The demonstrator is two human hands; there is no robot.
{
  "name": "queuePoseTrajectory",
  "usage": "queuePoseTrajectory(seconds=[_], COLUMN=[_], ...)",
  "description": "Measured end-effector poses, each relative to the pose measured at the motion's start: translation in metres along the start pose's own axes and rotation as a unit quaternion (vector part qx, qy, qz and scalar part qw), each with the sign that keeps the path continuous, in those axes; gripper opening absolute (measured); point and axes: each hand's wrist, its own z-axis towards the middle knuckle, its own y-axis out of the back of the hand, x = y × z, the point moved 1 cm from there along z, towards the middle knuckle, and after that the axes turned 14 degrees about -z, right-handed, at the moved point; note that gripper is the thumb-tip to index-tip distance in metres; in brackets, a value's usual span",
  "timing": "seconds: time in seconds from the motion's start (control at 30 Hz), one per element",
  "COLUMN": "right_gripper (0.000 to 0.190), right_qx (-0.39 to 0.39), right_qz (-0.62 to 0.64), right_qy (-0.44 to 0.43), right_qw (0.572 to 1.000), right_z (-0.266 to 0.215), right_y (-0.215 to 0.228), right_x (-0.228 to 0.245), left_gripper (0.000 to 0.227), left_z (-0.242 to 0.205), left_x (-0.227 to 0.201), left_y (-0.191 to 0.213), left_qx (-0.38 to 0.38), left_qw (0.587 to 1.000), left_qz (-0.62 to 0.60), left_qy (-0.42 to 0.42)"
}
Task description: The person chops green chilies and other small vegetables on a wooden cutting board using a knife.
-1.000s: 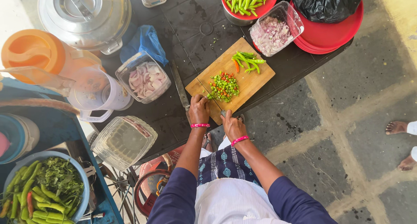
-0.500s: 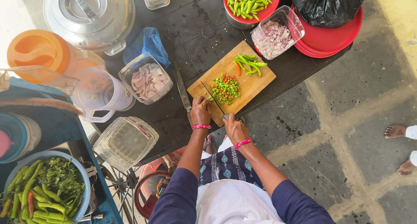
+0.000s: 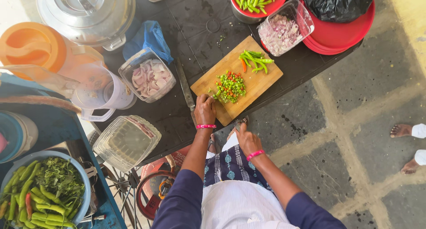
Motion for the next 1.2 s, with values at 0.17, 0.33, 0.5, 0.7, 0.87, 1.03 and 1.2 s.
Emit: queuePoseTrajectory(seconds=[0.17,0.33,0.5,0.7,0.87,1.03,1.2], right_gripper=[0.035,0.036,0.036,0.035,0.035,0.035,0.036], right_qx=[0.006,-0.033,-0.022,-0.015,-0.003,-0.009,0.003], right_qz=[0.022,0.018,0.017,0.019,0.052,0.018,0.038], right_qy=[0.002,0.032,0.029,-0.004,0.013,0.026,0.033], right_qw=[1.0,0.999,0.999,1.0,0.999,0.999,0.999], right_z=[-0.004,0.032,0.034,-0.013,0.0,0.035,0.043], right_y=[0.012,0.008,-0.007,0.002,0.016,0.015,0.011], right_x=[-0.002,0.026,0.022,-0.006,0.001,0.03,0.033], left_gripper=[0.002,0.007,0.011,0.004,0.005,0.003,0.003], left_z=[0.003,0.002,-0.001,0.002,-0.001,0.0,-0.002], left_x=[0.0,0.003,0.006,0.001,0.008,0.011,0.012], left_y=[-0.001,-0.002,-0.002,0.0,-0.001,-0.002,-0.003], left_qx=[0.004,0.009,0.013,0.012,0.007,0.003,0.001], left_qw=[1.0,1.0,1.0,1.0,1.0,1.0,1.0], left_qz=[0.001,0.016,0.008,0.013,-0.01,-0.013,-0.024], left_qy=[0.01,0.004,0.001,0.01,0.01,-0.011,-0.01])
